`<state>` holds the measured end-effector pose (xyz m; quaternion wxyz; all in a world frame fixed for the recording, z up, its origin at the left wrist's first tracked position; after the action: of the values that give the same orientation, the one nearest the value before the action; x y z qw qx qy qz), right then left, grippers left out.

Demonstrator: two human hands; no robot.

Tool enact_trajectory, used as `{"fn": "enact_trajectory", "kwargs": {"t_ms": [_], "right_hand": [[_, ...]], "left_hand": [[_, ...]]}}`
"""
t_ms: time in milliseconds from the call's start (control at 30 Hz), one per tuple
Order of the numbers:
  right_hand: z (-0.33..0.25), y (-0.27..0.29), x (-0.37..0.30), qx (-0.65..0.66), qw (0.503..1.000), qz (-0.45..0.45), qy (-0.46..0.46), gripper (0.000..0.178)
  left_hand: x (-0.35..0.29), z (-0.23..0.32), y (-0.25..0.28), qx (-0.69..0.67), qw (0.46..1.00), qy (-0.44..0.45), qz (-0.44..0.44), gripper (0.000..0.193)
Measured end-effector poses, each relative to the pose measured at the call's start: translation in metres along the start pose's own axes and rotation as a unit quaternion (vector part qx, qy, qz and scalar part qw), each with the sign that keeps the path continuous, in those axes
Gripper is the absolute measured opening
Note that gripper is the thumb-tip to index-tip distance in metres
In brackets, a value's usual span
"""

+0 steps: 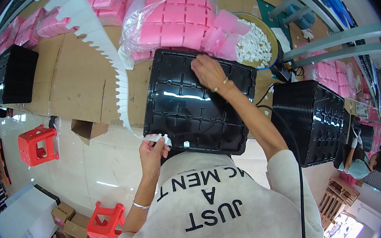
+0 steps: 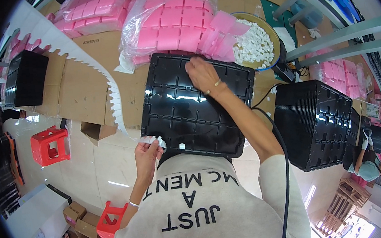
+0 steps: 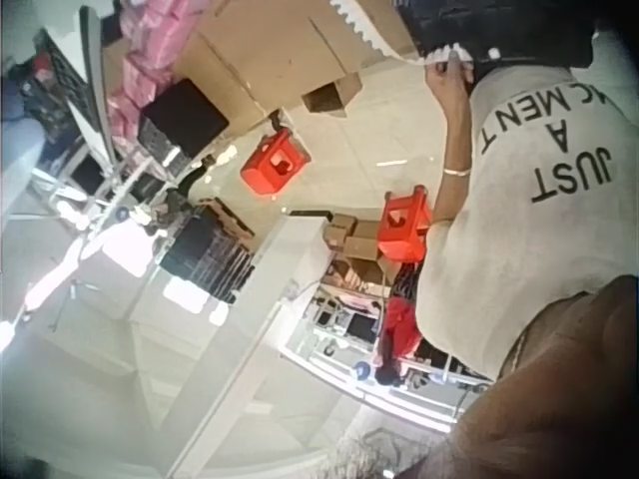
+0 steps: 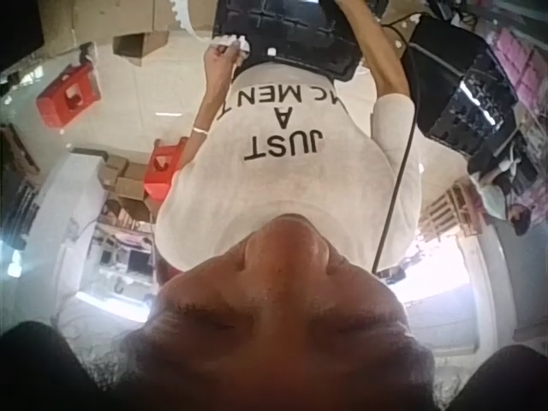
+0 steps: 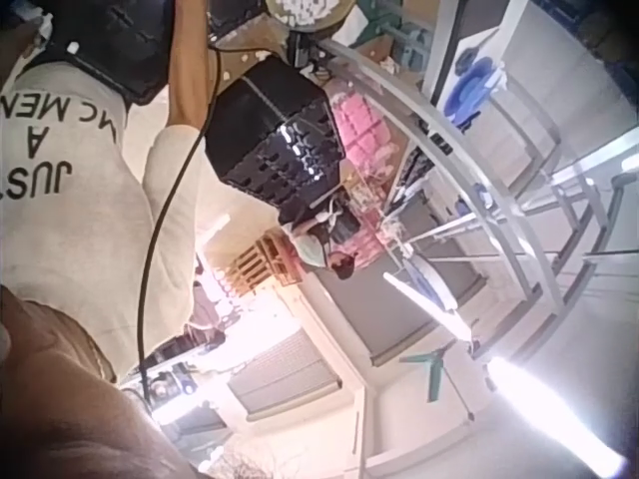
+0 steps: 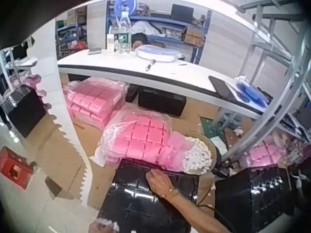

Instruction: The person applies adhesive pads onto a black plastic tray, presses a pink foam insert into the tray, and handles and stacks the plastic trays.

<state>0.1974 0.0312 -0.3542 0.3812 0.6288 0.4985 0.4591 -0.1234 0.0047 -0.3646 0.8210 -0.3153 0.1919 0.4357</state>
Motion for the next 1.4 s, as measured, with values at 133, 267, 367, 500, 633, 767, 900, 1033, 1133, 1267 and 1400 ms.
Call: {"fn": "enact_trajectory", "kwargs": {"t_ms": [133, 267, 367, 500, 633, 767, 900, 1033, 1133, 1267, 1400], "right_hand": [[-0.088, 0.015, -0.034, 0.218, 0.976, -0.004, 0.027, 0.010], [-0.122, 0.022, -0.069, 0.441, 0.889, -0.094, -0.074, 0.004], [-0.100, 0.039, -0.062, 0.370, 0.920, -0.056, -0.119, 0.004], [-0.034, 0.053, -0.019, 0.178, 0.976, 0.086, -0.090, 0.009], [-0.001, 0.040, 0.009, 0.083, 0.989, 0.116, -0.036, 0.007], [0.005, 0.021, 0.020, 0.006, 0.996, 0.077, -0.033, 0.007], [0.007, 0.014, 0.022, -0.011, 0.998, 0.055, -0.034, 0.010], [0.004, 0.011, 0.024, -0.029, 0.997, 0.061, -0.022, 0.011], [0.001, 0.009, 0.025, -0.044, 0.997, 0.058, -0.006, 0.014], [-0.005, 0.008, 0.023, -0.054, 0.996, 0.066, 0.022, 0.014], [-0.011, 0.005, 0.016, -0.046, 0.995, 0.069, 0.056, 0.014]], "left_hand": [[0.006, -0.001, 0.002, -0.007, 1.000, -0.001, -0.010, 0.017], [0.012, 0.003, -0.012, -0.021, 0.999, 0.002, -0.032, 0.017], [0.018, 0.005, -0.024, -0.049, 0.997, 0.002, -0.062, 0.014], [0.025, 0.006, -0.035, -0.019, 0.996, 0.006, -0.084, 0.010], [0.029, 0.001, -0.036, 0.027, 0.996, 0.007, -0.089, 0.008], [0.024, -0.001, -0.033, 0.029, 0.997, 0.006, -0.077, 0.010], [0.024, -0.005, -0.027, 0.016, 0.997, 0.008, -0.070, 0.011], [0.027, -0.005, -0.023, 0.014, 0.998, 0.008, -0.065, 0.011], [0.030, -0.002, -0.023, 0.016, 0.997, 0.003, -0.076, 0.011], [0.032, 0.001, -0.021, 0.004, 0.997, -0.001, -0.071, 0.011], [0.032, 0.002, -0.021, -0.003, 0.998, -0.016, -0.061, 0.010]]}}
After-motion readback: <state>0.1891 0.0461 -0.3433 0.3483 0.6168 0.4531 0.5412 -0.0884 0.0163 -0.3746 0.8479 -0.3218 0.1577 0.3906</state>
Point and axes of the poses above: each hand's wrist, its own x-axis towards the middle knuckle, its own y-axis out of the back of the hand, z = x × y, the point moved 6 cm from there along x, towards the middle knuckle, and after that the axes turned 9 degrees about -z, right-handed, at the moved point
